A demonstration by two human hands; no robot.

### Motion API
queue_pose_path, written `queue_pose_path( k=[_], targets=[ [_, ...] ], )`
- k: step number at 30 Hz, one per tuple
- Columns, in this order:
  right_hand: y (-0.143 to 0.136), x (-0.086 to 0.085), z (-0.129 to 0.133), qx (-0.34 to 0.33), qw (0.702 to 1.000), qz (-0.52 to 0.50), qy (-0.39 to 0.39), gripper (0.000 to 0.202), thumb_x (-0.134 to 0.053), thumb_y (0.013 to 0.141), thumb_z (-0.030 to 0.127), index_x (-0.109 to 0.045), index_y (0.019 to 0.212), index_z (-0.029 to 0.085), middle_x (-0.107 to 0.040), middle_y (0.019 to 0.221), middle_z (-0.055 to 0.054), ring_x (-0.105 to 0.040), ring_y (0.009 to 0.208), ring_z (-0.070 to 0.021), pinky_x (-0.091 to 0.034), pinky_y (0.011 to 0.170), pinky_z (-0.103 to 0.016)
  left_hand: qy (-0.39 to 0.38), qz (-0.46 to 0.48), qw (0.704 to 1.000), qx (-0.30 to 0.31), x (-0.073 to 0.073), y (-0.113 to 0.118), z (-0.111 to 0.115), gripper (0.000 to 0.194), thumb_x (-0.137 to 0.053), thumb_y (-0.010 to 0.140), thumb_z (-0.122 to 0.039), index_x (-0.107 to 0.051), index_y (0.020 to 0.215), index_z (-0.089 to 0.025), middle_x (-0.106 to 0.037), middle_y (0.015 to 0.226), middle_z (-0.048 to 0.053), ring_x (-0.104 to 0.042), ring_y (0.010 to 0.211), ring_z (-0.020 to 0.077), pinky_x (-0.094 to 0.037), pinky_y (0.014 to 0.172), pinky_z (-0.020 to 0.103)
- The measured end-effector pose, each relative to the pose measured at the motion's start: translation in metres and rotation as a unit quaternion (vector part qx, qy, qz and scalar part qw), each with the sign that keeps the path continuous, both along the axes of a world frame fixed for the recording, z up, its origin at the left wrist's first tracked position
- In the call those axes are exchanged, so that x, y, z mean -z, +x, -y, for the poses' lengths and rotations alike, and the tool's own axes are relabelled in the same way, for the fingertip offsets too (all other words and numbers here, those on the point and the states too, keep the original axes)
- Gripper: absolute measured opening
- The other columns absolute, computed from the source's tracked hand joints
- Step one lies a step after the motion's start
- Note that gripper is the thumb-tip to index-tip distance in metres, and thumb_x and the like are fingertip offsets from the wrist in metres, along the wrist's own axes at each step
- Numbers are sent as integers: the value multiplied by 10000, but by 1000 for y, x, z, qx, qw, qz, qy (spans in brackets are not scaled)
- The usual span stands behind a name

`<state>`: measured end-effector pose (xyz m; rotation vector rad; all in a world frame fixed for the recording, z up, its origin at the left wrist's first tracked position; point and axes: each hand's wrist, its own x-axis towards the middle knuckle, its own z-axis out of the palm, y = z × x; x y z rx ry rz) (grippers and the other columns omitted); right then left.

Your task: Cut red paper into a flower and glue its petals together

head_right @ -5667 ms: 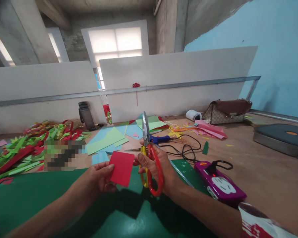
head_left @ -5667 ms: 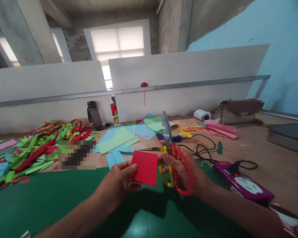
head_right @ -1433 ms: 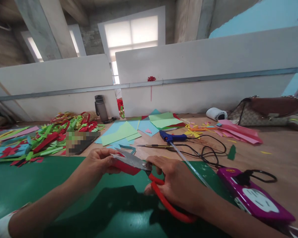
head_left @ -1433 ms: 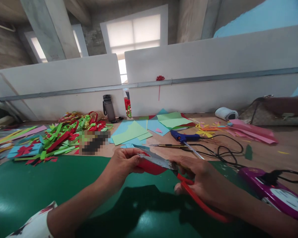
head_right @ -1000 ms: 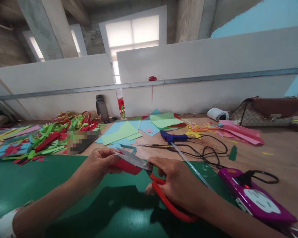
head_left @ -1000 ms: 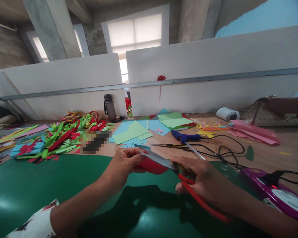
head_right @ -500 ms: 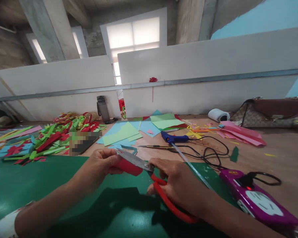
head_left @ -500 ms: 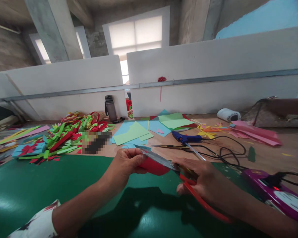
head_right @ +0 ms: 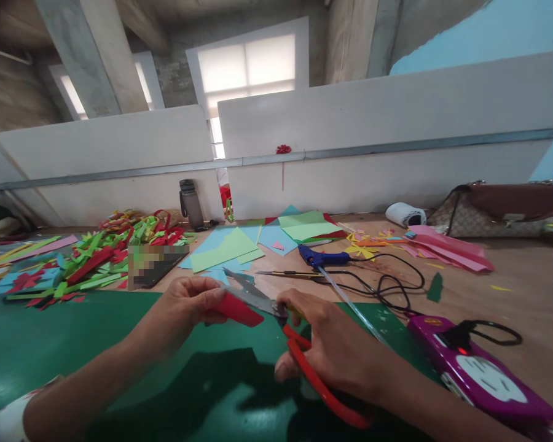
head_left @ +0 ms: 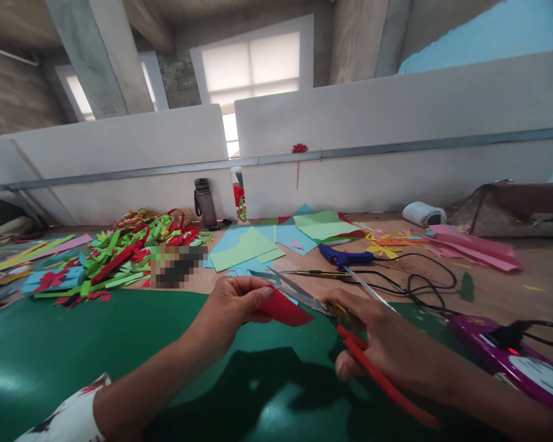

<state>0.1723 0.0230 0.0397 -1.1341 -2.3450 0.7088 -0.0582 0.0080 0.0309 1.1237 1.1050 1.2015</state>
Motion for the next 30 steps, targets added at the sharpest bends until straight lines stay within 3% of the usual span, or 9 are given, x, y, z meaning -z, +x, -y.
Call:
queue_pose_path(
  k=[6, 12, 21, 30],
  targets=[
    [0, 2, -2, -12, 997, 21, 78, 381, -743, 570, 210, -571, 909, 236, -633, 906, 1, -563, 811, -219, -423, 680, -298, 11, -7, 1000, 0, 2, 0, 2, 237, -746, 620, -334, -690, 742, -138, -678, 697, 28, -622, 623, 142, -512, 593, 246],
    [-2, 8, 1, -16, 997, 17, 68, 355, -729, 592, 180, -543, 890, 233, -630, 889, 18, -559, 740, -180, -413, 621, -270, 28, -11, 999, 14, 4, 0, 1, 175, -714, 656, -303, -690, 733, -147, -681, 693, 16, -613, 600, 120, -504, 582, 225],
    [-1, 16, -3, -16, 996, 18, 89, 394, -720, 628, 180, -548, 977, 238, -644, 933, 31, -583, 816, -182, -430, 661, -264, 22, -16, 1000, 15, 7, 0, 1, 194, -692, 685, -286, -673, 790, -124, -685, 762, 50, -635, 663, 150, -507, 602, 239],
    [0, 19, -3, -22, 994, 0, 103, 360, -704, 609, 135, -550, 917, 242, -632, 837, 39, -580, 731, -164, -430, 639, -254, 18, -18, 999, 25, 7, 1, 1, 235, -681, 693, -299, -671, 816, -99, -683, 780, 77, -637, 697, 173, -510, 622, 257]
  ],
)
